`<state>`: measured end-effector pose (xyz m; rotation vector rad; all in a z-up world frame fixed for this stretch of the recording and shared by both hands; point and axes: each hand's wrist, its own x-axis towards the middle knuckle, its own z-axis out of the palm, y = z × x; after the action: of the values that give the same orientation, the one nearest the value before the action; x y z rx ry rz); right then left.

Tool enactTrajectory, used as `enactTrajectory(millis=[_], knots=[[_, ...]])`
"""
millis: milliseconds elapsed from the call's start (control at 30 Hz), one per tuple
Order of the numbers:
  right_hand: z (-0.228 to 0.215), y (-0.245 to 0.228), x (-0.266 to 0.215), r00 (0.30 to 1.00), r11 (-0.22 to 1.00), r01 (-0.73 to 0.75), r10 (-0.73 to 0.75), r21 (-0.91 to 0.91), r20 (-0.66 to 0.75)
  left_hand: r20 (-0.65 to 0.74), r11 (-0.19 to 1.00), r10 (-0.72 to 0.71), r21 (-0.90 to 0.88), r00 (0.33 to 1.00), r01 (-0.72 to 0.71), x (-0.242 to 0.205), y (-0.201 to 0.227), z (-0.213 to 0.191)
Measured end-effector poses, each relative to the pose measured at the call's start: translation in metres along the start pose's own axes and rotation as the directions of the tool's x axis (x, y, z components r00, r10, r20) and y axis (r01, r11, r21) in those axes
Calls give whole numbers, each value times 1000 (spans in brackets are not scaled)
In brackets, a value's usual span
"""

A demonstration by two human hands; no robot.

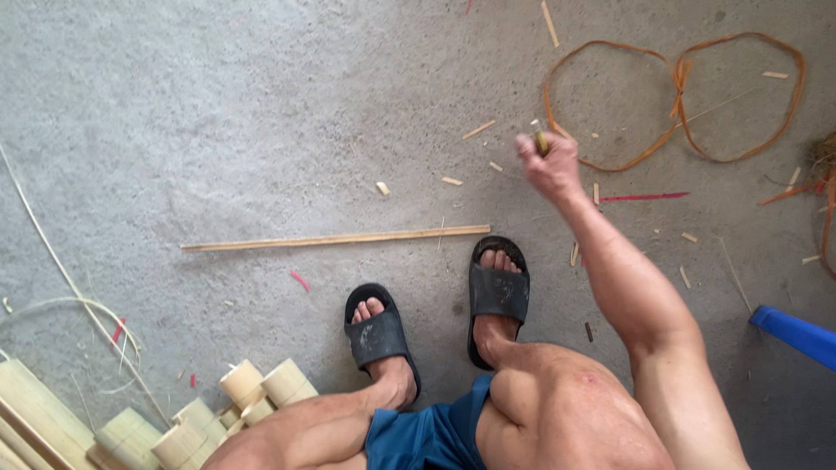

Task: The person sits on the floor and repeatedly measures and marks bamboo poles using a wooden ruler and a pencil. They handle the poles one at a time, placing each marked pole aside before picking up the next one from a nearby stack.

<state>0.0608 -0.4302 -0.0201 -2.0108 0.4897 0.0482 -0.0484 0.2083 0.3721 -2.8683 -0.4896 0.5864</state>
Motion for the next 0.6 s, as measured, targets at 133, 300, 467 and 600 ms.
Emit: enactTrajectory(millis=[133, 300, 467, 600], knots=[[-42, 26, 61, 991, 997, 10, 0, 75, -132, 56, 963, 259, 61, 964, -262, 71, 85, 1], [-87, 54, 137, 942, 962, -157, 213, 222, -260, 239, 745, 612, 146, 754, -651, 169, 242, 28], [-179, 72, 159, 883, 752, -464, 356, -468, -305, 325, 643, 696, 115, 640, -758, 212, 347, 44], [-227, 78, 126, 770, 594, -501, 637, -629, -11, 292, 690, 692, 1, 660, -724, 228, 398, 73]])
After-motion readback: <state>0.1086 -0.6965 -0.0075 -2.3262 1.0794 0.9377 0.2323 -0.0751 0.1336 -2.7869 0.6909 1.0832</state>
